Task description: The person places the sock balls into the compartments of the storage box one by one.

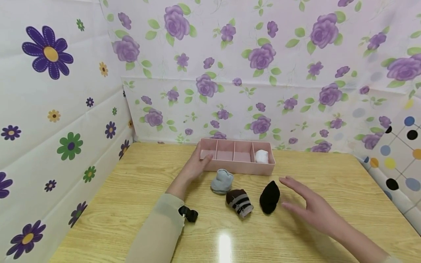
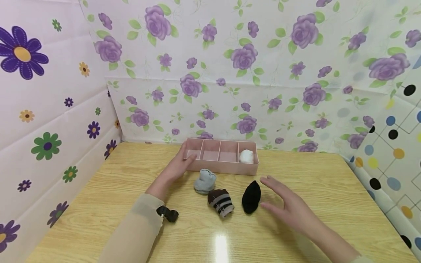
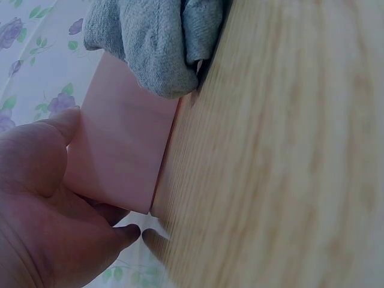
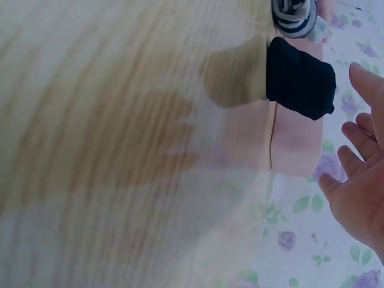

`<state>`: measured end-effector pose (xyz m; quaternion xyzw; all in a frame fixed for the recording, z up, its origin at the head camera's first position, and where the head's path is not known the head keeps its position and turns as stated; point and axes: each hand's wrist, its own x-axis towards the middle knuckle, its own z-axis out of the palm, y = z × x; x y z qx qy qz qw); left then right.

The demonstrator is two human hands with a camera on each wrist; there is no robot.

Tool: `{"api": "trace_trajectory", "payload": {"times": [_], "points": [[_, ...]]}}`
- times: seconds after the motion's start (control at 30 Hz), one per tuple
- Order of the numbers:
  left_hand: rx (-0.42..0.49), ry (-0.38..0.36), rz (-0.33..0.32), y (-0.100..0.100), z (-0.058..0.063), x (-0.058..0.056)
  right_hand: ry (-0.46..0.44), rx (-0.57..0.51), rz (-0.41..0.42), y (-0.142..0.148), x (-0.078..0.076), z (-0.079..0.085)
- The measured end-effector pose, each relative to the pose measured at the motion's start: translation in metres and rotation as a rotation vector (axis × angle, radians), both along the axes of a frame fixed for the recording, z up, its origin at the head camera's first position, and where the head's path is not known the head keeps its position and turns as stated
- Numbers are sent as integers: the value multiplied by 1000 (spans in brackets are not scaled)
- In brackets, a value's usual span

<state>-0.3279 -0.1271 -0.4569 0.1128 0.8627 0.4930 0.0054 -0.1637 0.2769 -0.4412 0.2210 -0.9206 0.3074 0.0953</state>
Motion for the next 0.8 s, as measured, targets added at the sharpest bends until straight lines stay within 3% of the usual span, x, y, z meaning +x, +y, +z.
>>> {"api": "trace_trajectory", "payload": {"times": [0.8], "points": [[-5, -5, -9, 0, 1, 0, 46, 8, 82, -13, -7, -15]]}}
